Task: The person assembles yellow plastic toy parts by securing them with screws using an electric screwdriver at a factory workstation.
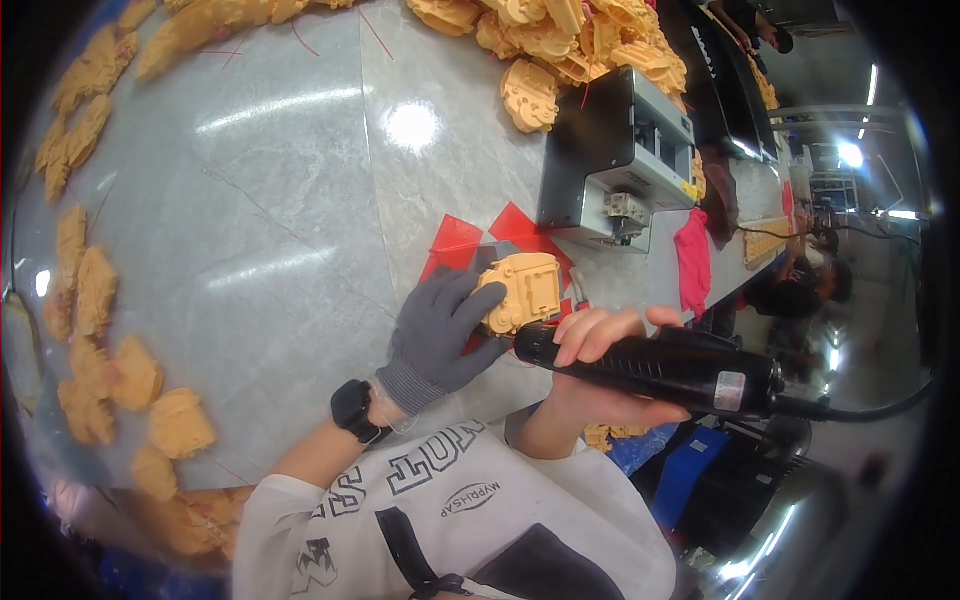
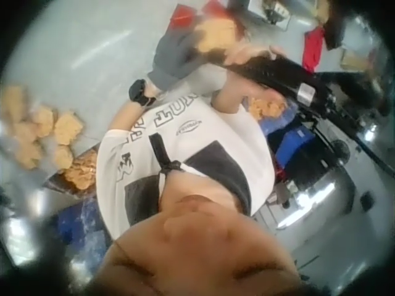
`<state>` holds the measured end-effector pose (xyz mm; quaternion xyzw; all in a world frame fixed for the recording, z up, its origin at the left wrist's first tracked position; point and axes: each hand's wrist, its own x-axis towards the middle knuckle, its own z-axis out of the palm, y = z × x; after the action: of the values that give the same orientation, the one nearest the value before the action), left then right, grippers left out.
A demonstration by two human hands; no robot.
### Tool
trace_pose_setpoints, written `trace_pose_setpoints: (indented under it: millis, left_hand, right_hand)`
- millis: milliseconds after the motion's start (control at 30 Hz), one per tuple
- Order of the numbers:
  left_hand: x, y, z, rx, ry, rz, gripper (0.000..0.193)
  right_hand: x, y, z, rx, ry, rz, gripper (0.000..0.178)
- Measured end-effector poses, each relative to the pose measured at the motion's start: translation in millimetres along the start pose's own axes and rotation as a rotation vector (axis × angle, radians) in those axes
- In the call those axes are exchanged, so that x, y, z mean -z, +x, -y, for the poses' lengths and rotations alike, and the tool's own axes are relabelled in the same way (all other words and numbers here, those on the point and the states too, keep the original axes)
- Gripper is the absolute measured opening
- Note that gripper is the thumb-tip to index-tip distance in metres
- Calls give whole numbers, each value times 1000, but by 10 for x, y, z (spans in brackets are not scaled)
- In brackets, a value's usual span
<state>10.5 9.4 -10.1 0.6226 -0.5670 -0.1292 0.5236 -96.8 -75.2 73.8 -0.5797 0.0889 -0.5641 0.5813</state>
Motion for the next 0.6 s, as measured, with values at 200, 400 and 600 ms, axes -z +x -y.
trace_pose_setpoints:
  millis: [200, 400, 600]
  left_hand:
    - [4, -2, -9, 5, -9, 9, 55]
    - [-3, -4, -9, 3, -5, 7, 58]
    - [-15, 1, -2, -6, -5, -3, 59]
  right_hand:
    - [21, 5, 36, 7, 4, -10, 79]
    - [33, 12, 46, 13, -11, -7, 79]
    - [37, 19, 60, 21, -16, -1, 79]
